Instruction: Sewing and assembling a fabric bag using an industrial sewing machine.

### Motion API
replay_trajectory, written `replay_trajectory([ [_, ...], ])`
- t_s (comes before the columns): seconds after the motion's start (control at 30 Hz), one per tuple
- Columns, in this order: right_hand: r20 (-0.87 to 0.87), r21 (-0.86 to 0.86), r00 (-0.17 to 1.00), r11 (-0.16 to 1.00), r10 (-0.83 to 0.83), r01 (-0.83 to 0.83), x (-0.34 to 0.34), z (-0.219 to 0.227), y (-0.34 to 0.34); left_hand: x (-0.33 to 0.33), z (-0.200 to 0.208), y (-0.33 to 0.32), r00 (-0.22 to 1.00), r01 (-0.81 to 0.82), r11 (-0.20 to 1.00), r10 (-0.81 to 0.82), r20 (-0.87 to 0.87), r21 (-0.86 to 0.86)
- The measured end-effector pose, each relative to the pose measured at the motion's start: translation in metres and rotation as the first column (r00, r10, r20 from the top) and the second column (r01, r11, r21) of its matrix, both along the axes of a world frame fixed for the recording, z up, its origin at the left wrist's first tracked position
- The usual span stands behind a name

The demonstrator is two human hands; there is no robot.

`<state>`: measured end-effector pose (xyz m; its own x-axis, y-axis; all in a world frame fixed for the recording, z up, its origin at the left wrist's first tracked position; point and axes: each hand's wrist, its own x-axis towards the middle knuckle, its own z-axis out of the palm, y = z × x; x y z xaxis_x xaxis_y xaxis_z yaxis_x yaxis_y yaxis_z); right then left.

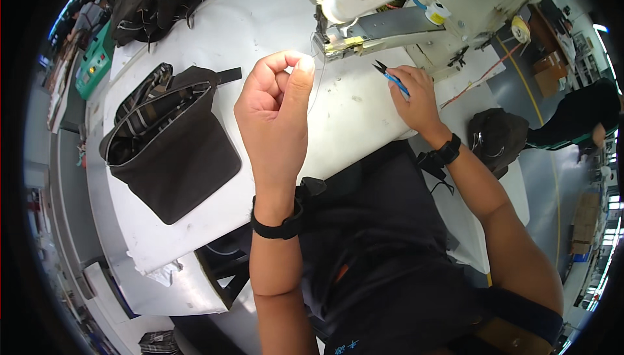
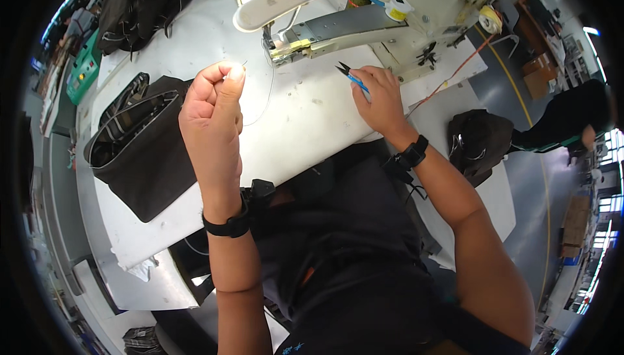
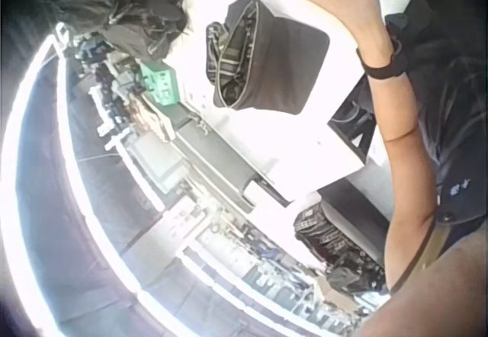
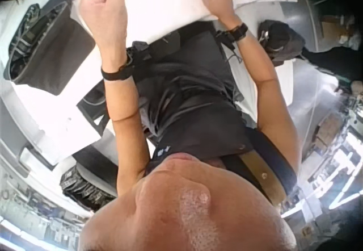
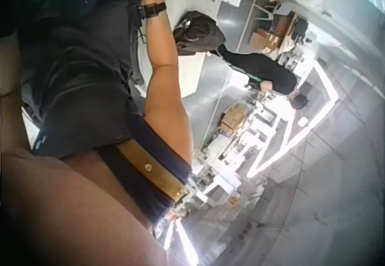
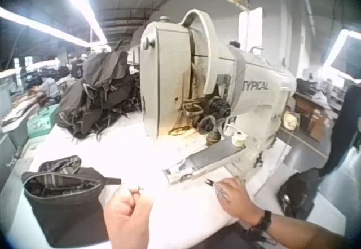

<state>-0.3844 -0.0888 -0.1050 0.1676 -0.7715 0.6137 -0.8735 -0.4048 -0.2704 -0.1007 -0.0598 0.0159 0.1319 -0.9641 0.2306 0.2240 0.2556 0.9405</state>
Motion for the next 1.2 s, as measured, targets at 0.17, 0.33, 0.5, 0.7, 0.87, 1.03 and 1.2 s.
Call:
replay_trajectory([
  [0.17,-0.117,-0.027,0.993,0.999,0.027,-0.03,-0.005,-0.002,-0.015,-0.024,-0.002,0.013,0.973,-0.059,0.994,0.077,0.219,-0.087],
  [0.33,0.333,-0.084,0.94,0.995,0.072,-0.046,0.021,0.022,-0.018,-0.045,-0.004,0.023,0.916,-0.123,0.982,0.169,0.364,-0.146],
  [0.5,0.972,0.236,0.134,0.741,-0.195,-0.629,0.045,0.071,0.046,-0.061,-0.014,0.026,0.857,-0.149,0.944,0.271,0.438,-0.294],
  [0.7,0.982,0.157,0.042,0.684,-0.181,-0.712,0.055,0.103,0.068,-0.074,-0.023,0.031,0.753,-0.09,0.916,0.319,0.575,-0.39],
  [0.87,0.989,0.15,0.089,0.744,-0.122,-0.651,0.058,0.099,0.064,-0.081,-0.026,0.032,0.737,-0.088,0.9,0.346,0.58,-0.426],
  [1.03,0.99,0.142,0.07,0.808,-0.124,-0.571,0.058,0.096,0.063,-0.08,-0.02,0.036,0.747,-0.132,0.933,0.316,0.585,-0.335],
  [1.2,0.988,0.084,-0.056,0.792,-0.147,-0.605,0.073,0.089,0.075,-0.085,-0.024,0.031,0.834,-0.174,0.911,0.339,0.435,-0.375],
])
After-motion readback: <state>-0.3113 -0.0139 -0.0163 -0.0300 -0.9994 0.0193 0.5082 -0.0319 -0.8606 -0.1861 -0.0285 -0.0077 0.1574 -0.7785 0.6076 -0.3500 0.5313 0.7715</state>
